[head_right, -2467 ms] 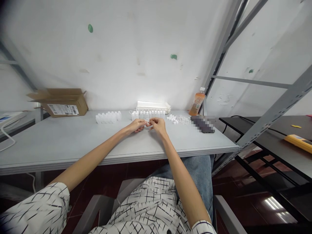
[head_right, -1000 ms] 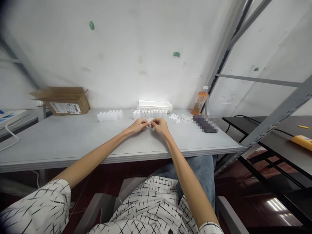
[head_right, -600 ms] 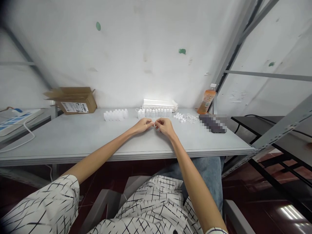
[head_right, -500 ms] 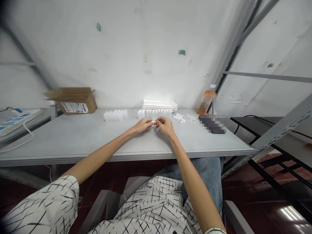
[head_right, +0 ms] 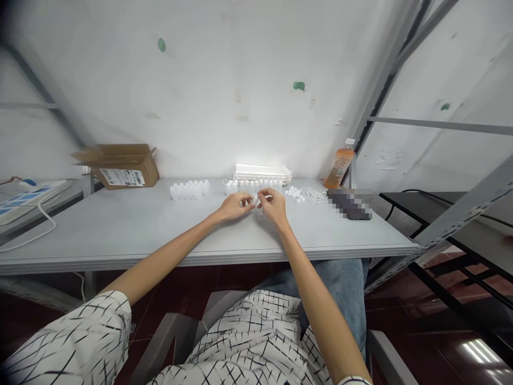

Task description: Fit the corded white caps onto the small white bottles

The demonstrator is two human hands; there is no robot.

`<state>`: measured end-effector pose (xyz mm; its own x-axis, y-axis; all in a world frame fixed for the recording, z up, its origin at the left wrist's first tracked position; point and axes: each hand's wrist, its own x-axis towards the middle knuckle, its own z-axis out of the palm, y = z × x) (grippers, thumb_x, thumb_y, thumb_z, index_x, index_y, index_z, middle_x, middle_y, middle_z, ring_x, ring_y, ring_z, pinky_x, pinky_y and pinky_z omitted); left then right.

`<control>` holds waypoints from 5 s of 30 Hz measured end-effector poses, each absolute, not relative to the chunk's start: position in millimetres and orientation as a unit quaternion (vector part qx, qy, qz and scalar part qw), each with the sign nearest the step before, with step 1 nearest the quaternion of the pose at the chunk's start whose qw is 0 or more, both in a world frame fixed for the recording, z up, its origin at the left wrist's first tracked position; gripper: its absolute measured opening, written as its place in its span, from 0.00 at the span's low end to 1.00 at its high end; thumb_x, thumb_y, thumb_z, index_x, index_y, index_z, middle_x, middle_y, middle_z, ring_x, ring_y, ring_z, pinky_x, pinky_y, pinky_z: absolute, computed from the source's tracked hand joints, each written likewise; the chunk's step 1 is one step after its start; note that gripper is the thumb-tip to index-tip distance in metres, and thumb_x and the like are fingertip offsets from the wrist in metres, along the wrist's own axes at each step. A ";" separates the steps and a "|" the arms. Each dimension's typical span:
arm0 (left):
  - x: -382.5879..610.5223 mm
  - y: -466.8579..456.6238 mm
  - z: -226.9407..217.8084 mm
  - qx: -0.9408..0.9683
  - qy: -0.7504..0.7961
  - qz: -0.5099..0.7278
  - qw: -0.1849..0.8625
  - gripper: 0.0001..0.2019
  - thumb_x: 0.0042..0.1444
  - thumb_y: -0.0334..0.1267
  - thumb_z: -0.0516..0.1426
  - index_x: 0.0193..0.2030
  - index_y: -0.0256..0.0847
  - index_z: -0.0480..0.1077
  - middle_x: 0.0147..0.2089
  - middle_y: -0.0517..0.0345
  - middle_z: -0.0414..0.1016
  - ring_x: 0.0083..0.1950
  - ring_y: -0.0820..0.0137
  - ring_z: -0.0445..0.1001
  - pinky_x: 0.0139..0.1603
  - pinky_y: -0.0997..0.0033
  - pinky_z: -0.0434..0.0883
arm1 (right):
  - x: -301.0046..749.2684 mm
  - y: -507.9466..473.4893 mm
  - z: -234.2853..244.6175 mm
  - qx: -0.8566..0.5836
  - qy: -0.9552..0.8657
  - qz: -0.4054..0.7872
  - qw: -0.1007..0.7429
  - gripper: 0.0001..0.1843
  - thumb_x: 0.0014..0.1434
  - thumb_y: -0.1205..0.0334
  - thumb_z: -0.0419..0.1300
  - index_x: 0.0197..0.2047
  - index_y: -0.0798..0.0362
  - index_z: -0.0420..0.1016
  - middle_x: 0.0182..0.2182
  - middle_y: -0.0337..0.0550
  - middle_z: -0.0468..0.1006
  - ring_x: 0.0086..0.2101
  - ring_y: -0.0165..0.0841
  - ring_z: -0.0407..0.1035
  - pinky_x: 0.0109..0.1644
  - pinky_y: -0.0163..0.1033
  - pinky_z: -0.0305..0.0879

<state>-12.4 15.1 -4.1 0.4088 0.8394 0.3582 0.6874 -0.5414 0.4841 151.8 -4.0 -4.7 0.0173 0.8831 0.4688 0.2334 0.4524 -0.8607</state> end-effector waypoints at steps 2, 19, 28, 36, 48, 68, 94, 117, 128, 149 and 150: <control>-12.9 18.5 -6.3 0.810 0.489 0.296 0.129 0.13 0.53 0.46 0.57 0.40 0.40 0.75 0.40 0.55 0.76 0.36 0.68 0.71 0.35 0.72 0.63 | 152.1 -3.4 -6.0 -0.441 -0.644 0.274 0.562 0.11 0.55 0.57 0.56 0.38 0.54 0.73 0.35 0.43 0.75 0.23 0.29 0.71 0.20 0.32 0.63; -21.2 35.9 -13.3 0.686 0.680 0.257 0.042 0.15 0.52 0.51 0.57 0.32 0.40 0.73 0.37 0.51 0.78 0.42 0.60 0.74 0.39 0.67 0.64 | 151.5 -1.2 -12.8 -0.502 -0.726 0.105 0.458 0.12 0.60 0.61 0.51 0.31 0.53 0.73 0.34 0.41 0.75 0.22 0.27 0.69 0.38 0.38 0.62; -27.0 42.8 -15.4 0.680 0.695 0.233 0.029 0.16 0.53 0.51 0.57 0.32 0.39 0.73 0.37 0.47 0.78 0.43 0.58 0.74 0.39 0.66 0.65 | 149.7 -4.0 -13.2 -0.512 -0.747 0.080 0.416 0.11 0.59 0.64 0.51 0.32 0.53 0.75 0.34 0.43 0.76 0.26 0.30 0.68 0.38 0.36 0.60; -28.0 45.0 -17.0 0.680 0.698 0.222 0.021 0.13 0.55 0.48 0.56 0.33 0.40 0.73 0.39 0.48 0.78 0.45 0.59 0.74 0.41 0.66 0.65 | 148.6 -4.9 -14.3 -0.523 -0.771 0.033 0.362 0.12 0.59 0.66 0.52 0.34 0.52 0.77 0.34 0.43 0.77 0.30 0.32 0.68 0.35 0.36 0.57; -29.0 45.7 -15.4 0.690 0.694 0.204 0.033 0.10 0.55 0.44 0.54 0.34 0.41 0.73 0.40 0.47 0.78 0.45 0.57 0.74 0.41 0.65 0.66 | 150.3 -4.2 -17.0 -0.527 -0.785 0.017 0.325 0.12 0.59 0.66 0.52 0.35 0.53 0.78 0.34 0.43 0.77 0.30 0.32 0.68 0.32 0.36 0.53; -107.8 10.9 41.9 0.713 0.591 0.342 -0.160 0.08 0.56 0.42 0.57 0.37 0.43 0.75 0.42 0.53 0.74 0.48 0.60 0.68 0.42 0.65 0.64 | 148.9 -7.9 -15.8 -0.558 -0.801 0.005 0.218 0.13 0.61 0.66 0.50 0.38 0.52 0.78 0.40 0.45 0.77 0.35 0.32 0.69 0.32 0.35 0.52; -151.7 28.2 8.6 0.772 0.570 0.236 -0.154 0.11 0.54 0.29 0.53 0.38 0.43 0.75 0.45 0.51 0.77 0.51 0.59 0.69 0.50 0.55 0.59 | 149.8 -7.4 -16.2 -0.560 -0.797 0.015 0.226 0.12 0.60 0.66 0.51 0.36 0.52 0.77 0.39 0.42 0.77 0.35 0.32 0.68 0.32 0.35 0.51; -149.7 24.8 9.2 0.786 0.520 0.326 -0.075 0.08 0.55 0.36 0.54 0.35 0.40 0.75 0.39 0.54 0.76 0.36 0.67 0.72 0.40 0.66 0.67 | 150.7 -7.3 -14.5 -0.554 -0.801 0.022 0.227 0.13 0.60 0.65 0.51 0.36 0.52 0.78 0.39 0.43 0.77 0.35 0.32 0.68 0.32 0.35 0.52; -128.1 24.9 0.5 0.774 0.479 0.406 0.082 0.13 0.50 0.46 0.59 0.33 0.38 0.76 0.35 0.53 0.77 0.33 0.70 0.72 0.35 0.70 0.69 | 150.0 -8.6 -12.5 -0.559 -0.799 0.024 0.221 0.13 0.60 0.66 0.51 0.36 0.52 0.78 0.39 0.44 0.77 0.34 0.32 0.67 0.32 0.34 0.52; -79.3 -7.3 10.8 0.776 0.437 0.367 0.270 0.16 0.57 0.52 0.52 0.32 0.40 0.62 0.34 0.54 0.76 0.32 0.69 0.73 0.30 0.72 0.66 | 153.8 -2.5 -15.9 -0.528 -0.813 0.011 0.245 0.12 0.61 0.66 0.50 0.37 0.53 0.76 0.38 0.44 0.76 0.32 0.31 0.67 0.33 0.34 0.53; -73.1 -7.7 11.5 0.782 0.433 0.365 0.262 0.15 0.57 0.52 0.52 0.31 0.40 0.61 0.32 0.55 0.75 0.30 0.69 0.73 0.30 0.72 0.66 | 156.6 -1.6 -15.2 -0.524 -0.811 0.001 0.262 0.12 0.61 0.66 0.50 0.38 0.53 0.76 0.39 0.44 0.76 0.31 0.30 0.67 0.33 0.34 0.54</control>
